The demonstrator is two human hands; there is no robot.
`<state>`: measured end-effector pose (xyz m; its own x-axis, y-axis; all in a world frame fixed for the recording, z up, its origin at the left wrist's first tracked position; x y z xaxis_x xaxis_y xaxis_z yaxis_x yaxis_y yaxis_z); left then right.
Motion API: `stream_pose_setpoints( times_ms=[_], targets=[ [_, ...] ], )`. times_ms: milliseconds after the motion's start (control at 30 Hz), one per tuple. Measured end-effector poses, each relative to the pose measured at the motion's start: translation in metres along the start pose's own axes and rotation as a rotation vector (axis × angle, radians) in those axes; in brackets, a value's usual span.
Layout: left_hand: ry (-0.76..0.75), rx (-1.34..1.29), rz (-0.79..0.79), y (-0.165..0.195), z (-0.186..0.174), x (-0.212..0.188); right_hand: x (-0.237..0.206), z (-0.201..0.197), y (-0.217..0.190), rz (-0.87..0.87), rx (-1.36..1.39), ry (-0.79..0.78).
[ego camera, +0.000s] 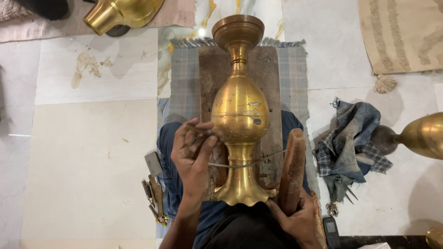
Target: The person sits on the floor with a brass vessel resting on a wooden board and uses a small punch held against the vessel with one hand while striking it with a wooden mallet in the other hand, repeatedly repositioning the punch to work the vessel's surface.
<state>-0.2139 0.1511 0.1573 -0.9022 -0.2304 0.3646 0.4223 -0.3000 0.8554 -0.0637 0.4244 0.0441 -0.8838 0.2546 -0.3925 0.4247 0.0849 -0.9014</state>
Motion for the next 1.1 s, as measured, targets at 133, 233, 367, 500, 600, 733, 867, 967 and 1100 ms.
stream_pose_setpoints(
  times_ms=[133, 233, 367, 500, 600, 733, 867, 967, 1100],
  targets=[
    [0.038, -0.001, 0.041, -0.015, -0.031, -0.035, -0.007, 0.004, -0.018, -0.090, 0.042, 0.070],
    [0.067, 0.034, 0.044, -0.034, -0.036, -0.061, -0.016, 0.005, -0.043, -0.272, -0.078, 0.150],
    [0.042, -0.086, 0.096, -0.042, -0.032, -0.072, -0.020, 0.009, -0.052, -0.382, -0.096, 0.129],
    [-0.057, -0.241, 0.085, -0.033, -0.022, -0.071, -0.005, 0.007, -0.022, -0.198, -0.008, 0.089],
    [-0.163, -0.353, 0.081, -0.020, -0.009, -0.070, 0.006, 0.008, -0.002, -0.113, -0.026, 0.084],
    [-0.230, -0.418, -0.044, -0.016, 0.005, -0.061, 0.019, 0.010, 0.020, -0.009, 0.133, 0.017],
    [-0.248, -0.286, -0.130, -0.021, 0.019, -0.025, 0.027, 0.010, 0.033, 0.154, 0.130, -0.098],
    [-0.251, -0.163, -0.039, -0.010, 0.038, 0.004, 0.033, 0.000, 0.032, 0.230, 0.105, -0.099],
    [-0.247, 0.199, 0.027, 0.006, 0.065, 0.016, 0.039, -0.017, -0.008, -0.025, -0.147, 0.045]
  ],
)
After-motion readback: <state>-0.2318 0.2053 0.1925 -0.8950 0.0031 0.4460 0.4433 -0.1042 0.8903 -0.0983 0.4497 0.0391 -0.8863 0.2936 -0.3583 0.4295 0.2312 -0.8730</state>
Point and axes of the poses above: each hand's wrist, its own x-axis towards the middle knuckle, its own z-axis out of the palm, y = z × x, the point moved 10 cm from there along x, towards the middle knuckle, and after that the axes turned 12 degrees about z, right-handed, at the moved point
